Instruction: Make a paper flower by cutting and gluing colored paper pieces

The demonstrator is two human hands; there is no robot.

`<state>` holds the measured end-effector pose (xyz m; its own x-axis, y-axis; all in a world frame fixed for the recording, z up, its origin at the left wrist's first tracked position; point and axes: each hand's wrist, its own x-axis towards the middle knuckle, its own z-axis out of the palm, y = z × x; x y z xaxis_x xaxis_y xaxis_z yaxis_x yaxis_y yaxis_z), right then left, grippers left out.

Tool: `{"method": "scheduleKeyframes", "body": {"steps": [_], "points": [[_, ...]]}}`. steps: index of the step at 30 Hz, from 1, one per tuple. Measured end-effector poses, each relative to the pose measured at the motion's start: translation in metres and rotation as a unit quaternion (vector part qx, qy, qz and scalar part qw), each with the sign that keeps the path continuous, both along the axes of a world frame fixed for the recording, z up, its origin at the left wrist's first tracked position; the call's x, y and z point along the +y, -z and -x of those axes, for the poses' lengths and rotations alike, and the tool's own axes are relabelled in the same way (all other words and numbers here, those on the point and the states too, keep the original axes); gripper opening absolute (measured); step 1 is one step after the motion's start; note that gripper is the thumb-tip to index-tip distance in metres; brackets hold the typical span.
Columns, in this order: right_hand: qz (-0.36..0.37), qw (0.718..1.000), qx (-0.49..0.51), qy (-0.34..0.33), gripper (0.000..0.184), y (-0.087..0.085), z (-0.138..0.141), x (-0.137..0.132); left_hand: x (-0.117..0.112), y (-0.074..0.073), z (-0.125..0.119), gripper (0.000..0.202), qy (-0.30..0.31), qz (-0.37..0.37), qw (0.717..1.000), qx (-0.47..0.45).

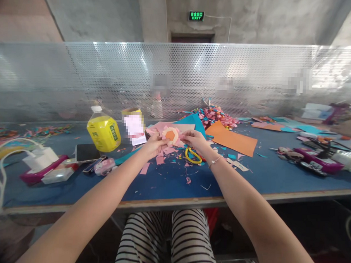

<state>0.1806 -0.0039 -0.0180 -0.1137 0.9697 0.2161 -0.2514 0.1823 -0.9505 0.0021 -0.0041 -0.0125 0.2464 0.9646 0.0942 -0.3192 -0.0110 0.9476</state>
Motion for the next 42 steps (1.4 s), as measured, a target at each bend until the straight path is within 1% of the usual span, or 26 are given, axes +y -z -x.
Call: {"method": "scheduleKeyframes", "body": {"steps": [10,21,33,39,42], "points": [[0.007,1.000,0.010,-0.024,0.025,0.004,0.002,0.004,-0.001,0.002,-0.002,0.028,0.004,-0.006,0.999,0.032],[0.027,0.999,-0.008,-0.037,0.023,-0.003,0.003,-0.001,0.000,0.002,-0.003,0.031,-0.019,-0.001,0.999,0.044],[0.039,0.997,-0.025,-0.057,0.020,-0.008,0.003,-0.006,-0.002,0.001,-0.004,0.029,-0.014,-0.003,0.998,0.058],[0.038,0.997,-0.026,-0.065,0.020,-0.008,0.003,-0.006,-0.005,0.000,-0.004,0.027,-0.025,-0.001,0.998,0.051],[0.016,0.995,-0.019,-0.093,0.025,-0.008,0.003,-0.008,-0.005,0.000,-0.004,0.028,-0.023,-0.011,0.998,0.055]]}}
